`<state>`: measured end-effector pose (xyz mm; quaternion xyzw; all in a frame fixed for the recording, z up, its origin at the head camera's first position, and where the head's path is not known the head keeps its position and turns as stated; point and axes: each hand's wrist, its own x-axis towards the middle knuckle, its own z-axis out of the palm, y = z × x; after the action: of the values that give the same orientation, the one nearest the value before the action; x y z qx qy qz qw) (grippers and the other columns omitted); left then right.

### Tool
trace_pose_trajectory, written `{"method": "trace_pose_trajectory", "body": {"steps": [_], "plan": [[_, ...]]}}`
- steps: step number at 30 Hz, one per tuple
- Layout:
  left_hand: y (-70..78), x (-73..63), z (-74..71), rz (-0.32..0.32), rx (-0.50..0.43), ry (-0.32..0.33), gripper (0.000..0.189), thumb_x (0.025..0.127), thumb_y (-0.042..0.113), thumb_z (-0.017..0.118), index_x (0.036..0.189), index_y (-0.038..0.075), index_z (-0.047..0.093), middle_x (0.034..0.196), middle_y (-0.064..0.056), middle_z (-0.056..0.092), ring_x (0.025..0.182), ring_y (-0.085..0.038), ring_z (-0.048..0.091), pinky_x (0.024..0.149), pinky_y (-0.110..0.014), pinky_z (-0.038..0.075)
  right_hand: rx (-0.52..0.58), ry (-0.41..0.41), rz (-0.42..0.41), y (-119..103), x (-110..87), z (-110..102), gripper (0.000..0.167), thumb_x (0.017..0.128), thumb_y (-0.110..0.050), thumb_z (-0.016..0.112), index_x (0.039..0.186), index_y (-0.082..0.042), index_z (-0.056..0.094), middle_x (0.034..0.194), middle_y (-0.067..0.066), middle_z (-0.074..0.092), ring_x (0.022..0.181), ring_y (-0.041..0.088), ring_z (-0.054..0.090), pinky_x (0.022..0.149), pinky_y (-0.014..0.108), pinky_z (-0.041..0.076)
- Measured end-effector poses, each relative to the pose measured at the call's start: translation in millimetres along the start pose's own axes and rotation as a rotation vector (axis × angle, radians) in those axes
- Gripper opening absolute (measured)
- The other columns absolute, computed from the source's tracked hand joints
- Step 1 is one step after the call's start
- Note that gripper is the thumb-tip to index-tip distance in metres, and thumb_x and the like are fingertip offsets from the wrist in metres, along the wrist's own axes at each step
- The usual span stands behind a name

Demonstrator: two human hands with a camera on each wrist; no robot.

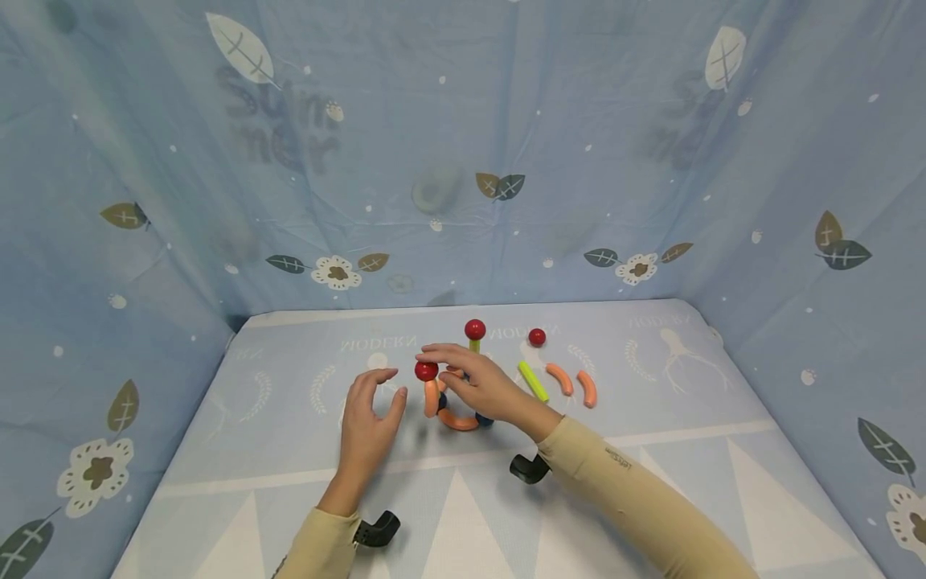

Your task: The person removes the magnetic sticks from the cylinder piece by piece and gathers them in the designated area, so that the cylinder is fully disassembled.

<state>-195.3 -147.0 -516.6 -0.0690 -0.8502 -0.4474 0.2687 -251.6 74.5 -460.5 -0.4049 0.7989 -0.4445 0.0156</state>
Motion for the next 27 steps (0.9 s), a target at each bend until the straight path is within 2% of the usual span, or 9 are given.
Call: {"method": "trace_pose_trajectory", "body": {"steps": [4,14,21,24,27], "plan": [[-0.7,-0.6,0.2,0.007,0.003,0.000,0.032,0.093,0.016,0.073,0.123,0.008,0.067,0.125,-0.011,0.062,0.118,-0.029,0.056,0.100,-0.049,0.043,-0.002,0.000,0.017,-0.6,2.5,2.1,0.042,0.104,-0.003,0.056,0.142,-0.019,0.060,0.152,0.000,0.051,0.134,0.019,0.053,0.100,0.040,0.052],[-1.7,-0.6,-1.0,-0.016,-0.010,-0.004,0.029,0.094,0.016,0.071,0.122,0.007,0.067,0.123,-0.009,0.063,0.117,-0.027,0.058,0.101,-0.047,0.044,-0.043,0.051,0.016,-4.9,5.7,3.9,0.036,0.102,-0.013,0.063,0.137,-0.018,0.062,0.134,0.000,0.058,0.114,0.018,0.061,0.090,0.033,0.056],[-2.4,1.7,-1.7,0.031,-0.106,-0.013,0.025,0.097,0.015,0.070,0.121,0.008,0.068,0.118,-0.004,0.068,0.110,-0.021,0.064,0.098,-0.032,0.050,-0.057,0.096,0.060,-3.6,7.5,6.4,0.034,0.100,-0.017,0.067,0.133,-0.018,0.061,0.128,0.000,0.057,0.106,0.014,0.063,0.084,0.027,0.056],[-1.0,2.4,-1.3,0.056,-0.123,-0.023,0.027,0.095,0.016,0.074,0.120,0.010,0.069,0.115,-0.003,0.069,0.108,-0.020,0.065,0.097,-0.026,0.050,-0.044,0.111,0.074,-2.8,8.3,7.6,0.034,0.099,-0.016,0.068,0.132,-0.016,0.060,0.126,0.001,0.059,0.105,0.012,0.064,0.083,0.025,0.056],[-0.2,2.9,-0.4,0.073,-0.122,-0.025,0.031,0.090,0.016,0.079,0.119,0.007,0.069,0.112,-0.002,0.069,0.106,-0.020,0.066,0.095,-0.024,0.050,-0.031,0.123,0.082,-2.6,8.6,8.5,0.035,0.099,-0.015,0.069,0.133,-0.013,0.060,0.125,0.000,0.062,0.105,0.013,0.066,0.082,0.025,0.057]]}}
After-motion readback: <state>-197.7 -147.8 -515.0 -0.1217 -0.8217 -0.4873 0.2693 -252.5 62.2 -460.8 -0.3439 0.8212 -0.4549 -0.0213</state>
